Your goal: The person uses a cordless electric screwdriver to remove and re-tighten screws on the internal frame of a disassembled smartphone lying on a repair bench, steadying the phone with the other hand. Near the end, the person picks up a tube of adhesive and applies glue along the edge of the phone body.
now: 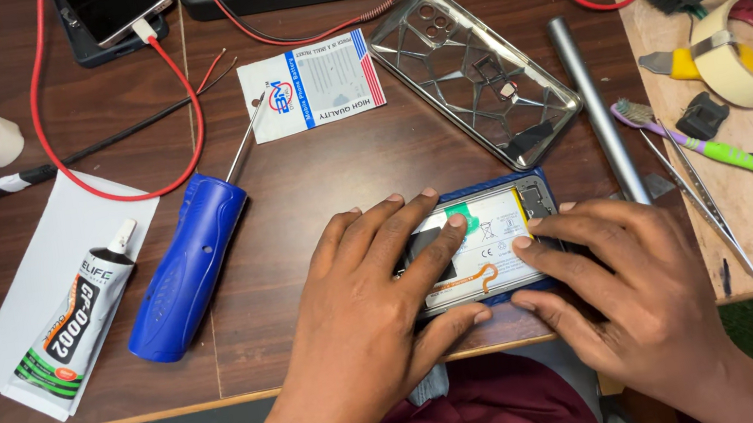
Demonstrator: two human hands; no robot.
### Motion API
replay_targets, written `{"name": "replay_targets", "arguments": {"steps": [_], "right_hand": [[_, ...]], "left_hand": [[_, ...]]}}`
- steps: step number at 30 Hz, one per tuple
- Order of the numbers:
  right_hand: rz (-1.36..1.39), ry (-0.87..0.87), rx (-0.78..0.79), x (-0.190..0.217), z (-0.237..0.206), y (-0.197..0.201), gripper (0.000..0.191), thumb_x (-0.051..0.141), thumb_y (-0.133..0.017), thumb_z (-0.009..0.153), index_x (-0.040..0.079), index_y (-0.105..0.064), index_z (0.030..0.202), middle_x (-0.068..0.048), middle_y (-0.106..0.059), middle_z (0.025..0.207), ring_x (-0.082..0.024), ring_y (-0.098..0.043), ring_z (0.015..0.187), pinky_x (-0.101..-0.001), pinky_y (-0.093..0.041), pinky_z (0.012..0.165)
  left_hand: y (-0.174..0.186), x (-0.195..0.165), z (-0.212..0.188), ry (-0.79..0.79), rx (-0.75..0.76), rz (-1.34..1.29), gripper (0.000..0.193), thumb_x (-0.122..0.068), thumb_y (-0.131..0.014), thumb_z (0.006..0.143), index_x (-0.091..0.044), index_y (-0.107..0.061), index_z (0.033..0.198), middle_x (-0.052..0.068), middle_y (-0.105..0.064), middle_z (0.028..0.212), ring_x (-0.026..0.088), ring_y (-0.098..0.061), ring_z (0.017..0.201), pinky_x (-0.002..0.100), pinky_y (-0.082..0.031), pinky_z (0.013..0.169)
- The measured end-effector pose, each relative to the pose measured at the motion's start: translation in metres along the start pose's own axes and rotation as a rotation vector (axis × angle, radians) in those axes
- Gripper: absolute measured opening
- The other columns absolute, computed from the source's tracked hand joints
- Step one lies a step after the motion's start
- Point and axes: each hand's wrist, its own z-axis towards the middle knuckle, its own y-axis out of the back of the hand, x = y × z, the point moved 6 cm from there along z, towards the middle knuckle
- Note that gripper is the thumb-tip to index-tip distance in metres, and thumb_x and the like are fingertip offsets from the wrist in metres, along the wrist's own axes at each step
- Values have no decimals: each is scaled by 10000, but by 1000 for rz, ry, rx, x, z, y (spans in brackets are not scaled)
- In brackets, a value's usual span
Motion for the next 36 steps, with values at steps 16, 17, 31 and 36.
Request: {"name": "replay_targets", "arguments": {"steps": [16, 17, 31, 36], "right_hand": [[67, -34, -52, 0, 8, 4, 386, 195, -874, 672, 76, -754, 1019, -84, -717, 1077, -296, -654, 1071, -428, -540, 899], [64, -20, -60, 0, 9, 4, 387, 197, -870, 668, 77, -755, 1018, -84, -718, 1074, -297, -655, 1069, -429, -542, 898], [72, -76, -90, 6, 6, 6, 362, 180, -865, 677, 68, -758, 1004, -89, -720, 1069, -310, -673, 1055, -429, -551, 878], [87, -89, -82, 8, 4, 4, 366, 170, -863, 696, 54, -756, 1026, -96, -719, 1085, -310, -672, 1078, -427, -554, 890]], "left_hand": [[27, 8, -7, 71, -107, -9, 915, -489, -832, 765, 61, -483, 1408, 259, -567, 1347, 442, -527, 1277, 539, -372, 1118], [25, 8, -5, 68, -96, -17, 924, -481, -831, 760, 71, -479, 1411, 265, -563, 1354, 446, -517, 1292, 538, -366, 1121], [1, -12, -8, 4, -130, 112, 507, -390, -748, 875, -73, -692, 1267, 200, -569, 1410, 409, -466, 1367, 610, -310, 1118], [10, -14, -11, 28, -194, -35, 285, -278, -768, 901, -88, -735, 1111, 125, -642, 1282, 350, -545, 1322, 568, -352, 1133]]}}
